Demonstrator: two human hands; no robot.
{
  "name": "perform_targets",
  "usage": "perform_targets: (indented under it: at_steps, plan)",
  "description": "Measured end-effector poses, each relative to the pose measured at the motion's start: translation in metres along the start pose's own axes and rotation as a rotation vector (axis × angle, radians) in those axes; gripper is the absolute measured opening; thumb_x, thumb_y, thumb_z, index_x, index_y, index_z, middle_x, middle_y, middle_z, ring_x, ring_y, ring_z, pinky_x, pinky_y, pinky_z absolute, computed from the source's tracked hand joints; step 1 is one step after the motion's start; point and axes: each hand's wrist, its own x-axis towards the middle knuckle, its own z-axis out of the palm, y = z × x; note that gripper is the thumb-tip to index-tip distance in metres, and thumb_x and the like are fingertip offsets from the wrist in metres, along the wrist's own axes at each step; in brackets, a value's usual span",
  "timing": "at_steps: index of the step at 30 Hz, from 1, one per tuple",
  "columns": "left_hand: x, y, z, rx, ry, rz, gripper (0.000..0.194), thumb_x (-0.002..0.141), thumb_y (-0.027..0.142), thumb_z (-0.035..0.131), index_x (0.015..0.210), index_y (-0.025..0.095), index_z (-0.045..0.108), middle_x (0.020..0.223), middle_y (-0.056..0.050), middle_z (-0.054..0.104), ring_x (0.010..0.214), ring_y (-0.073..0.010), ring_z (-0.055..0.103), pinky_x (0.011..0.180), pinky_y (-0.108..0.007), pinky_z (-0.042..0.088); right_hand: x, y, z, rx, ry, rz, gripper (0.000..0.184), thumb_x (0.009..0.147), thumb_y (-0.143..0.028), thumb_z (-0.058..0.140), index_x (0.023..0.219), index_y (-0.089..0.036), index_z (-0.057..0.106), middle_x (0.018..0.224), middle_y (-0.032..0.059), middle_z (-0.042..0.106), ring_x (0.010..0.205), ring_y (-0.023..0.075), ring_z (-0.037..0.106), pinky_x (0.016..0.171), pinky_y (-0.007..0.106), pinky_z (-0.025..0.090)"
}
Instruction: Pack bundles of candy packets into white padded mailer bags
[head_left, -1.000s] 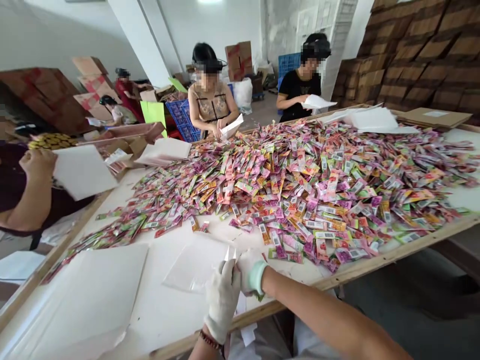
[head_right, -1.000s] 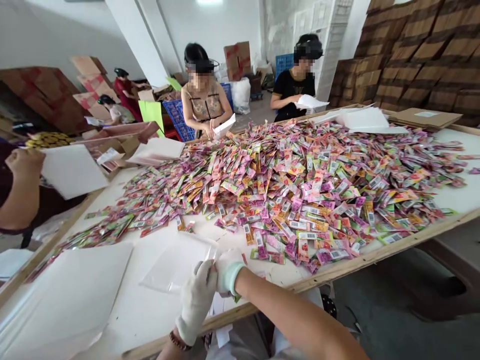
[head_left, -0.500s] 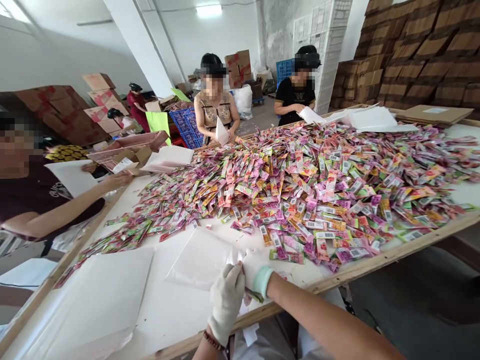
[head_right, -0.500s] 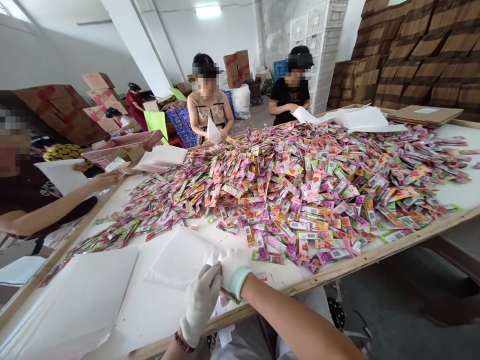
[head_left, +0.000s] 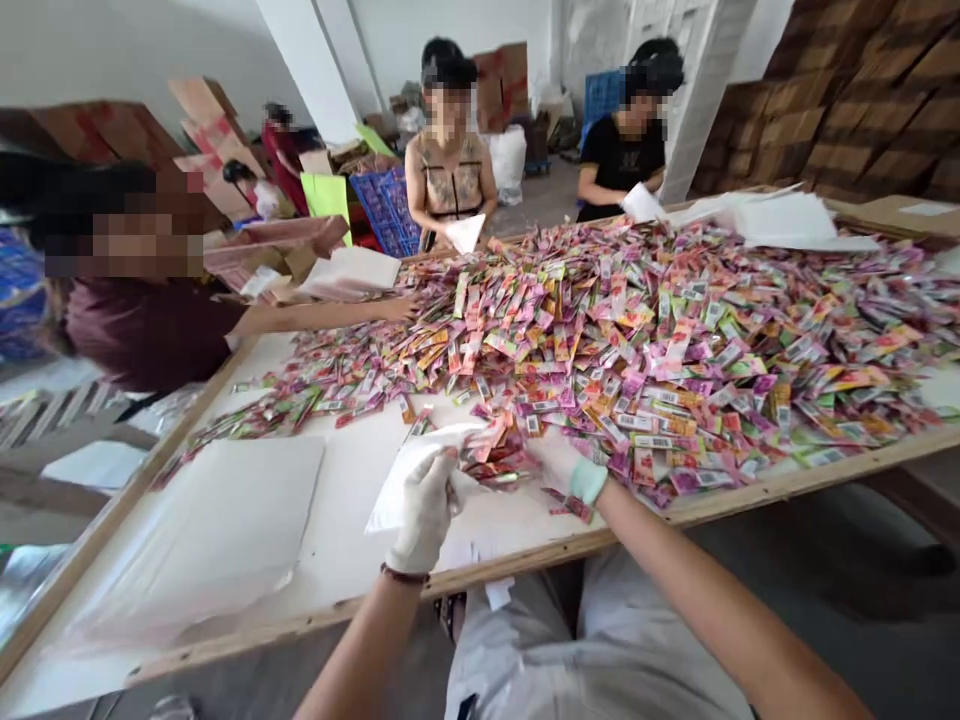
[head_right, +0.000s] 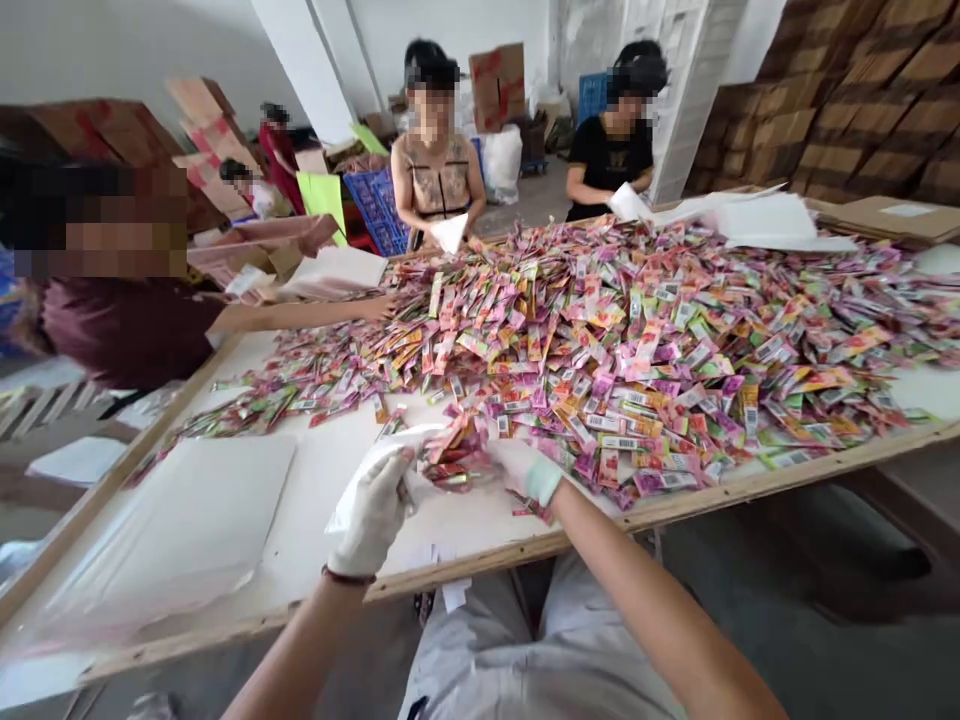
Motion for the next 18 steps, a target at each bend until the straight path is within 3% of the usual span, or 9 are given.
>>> perform_targets:
  at_steps: [4,7,11,18]
  plan:
    - [0.008,0.022,0.0,-0.02,-0.022,0.015,0.028,0.077,0.045,0.069,0.078,0.017,0.063,0.049,0.008,0.041,0.042,-0.0063,0.034,0.042,-0.02,0.027,0.01,-0.038,0.016,0.044,-0.063,0.114,0.045,0.081,-0.067,0.06,0.081,-0.022,0.057,0.067,0.0056,0.069,0.057,0.0201,0.067,0.051,0.032,0.055]
    - [0.009,0.041,-0.008,0.136,-0.005,0.139,0.028,0.077,0.043,0.067,0.07,0.017,0.063,0.049,0.006,0.045,0.045,-0.0072,0.037,0.045,-0.02,0.028,0.011,-0.081,0.019,-0.255,-0.002,-0.02,0.04,0.079,-0.052,0.069,0.06,-0.021,0.051,0.046,-0.0007,0.055,0.04,0.0114,0.05,0.039,0.022,0.037]
    - [0.008,0.077,-0.017,0.33,-0.015,0.241,0.032,0.08,0.04,0.061,0.057,0.018,0.055,0.046,0.003,0.045,0.045,-0.008,0.038,0.046,-0.021,0.028,0.013,-0.133,0.023,-0.446,-0.01,-0.223,0.041,0.082,-0.045,0.062,0.052,-0.019,0.049,0.04,-0.0058,0.043,0.037,0.0053,0.033,0.039,0.02,0.022]
    - [0.015,0.12,-0.022,0.346,-0.048,0.212,0.031,0.075,0.039,0.066,0.055,0.018,0.053,0.046,0.002,0.045,0.044,-0.0083,0.038,0.042,-0.021,0.028,0.02,-0.182,0.037,-0.458,0.012,-0.3,0.031,0.075,-0.034,0.062,0.051,-0.019,0.049,0.041,-0.0074,0.037,0.043,0.0056,0.031,0.046,0.022,0.022]
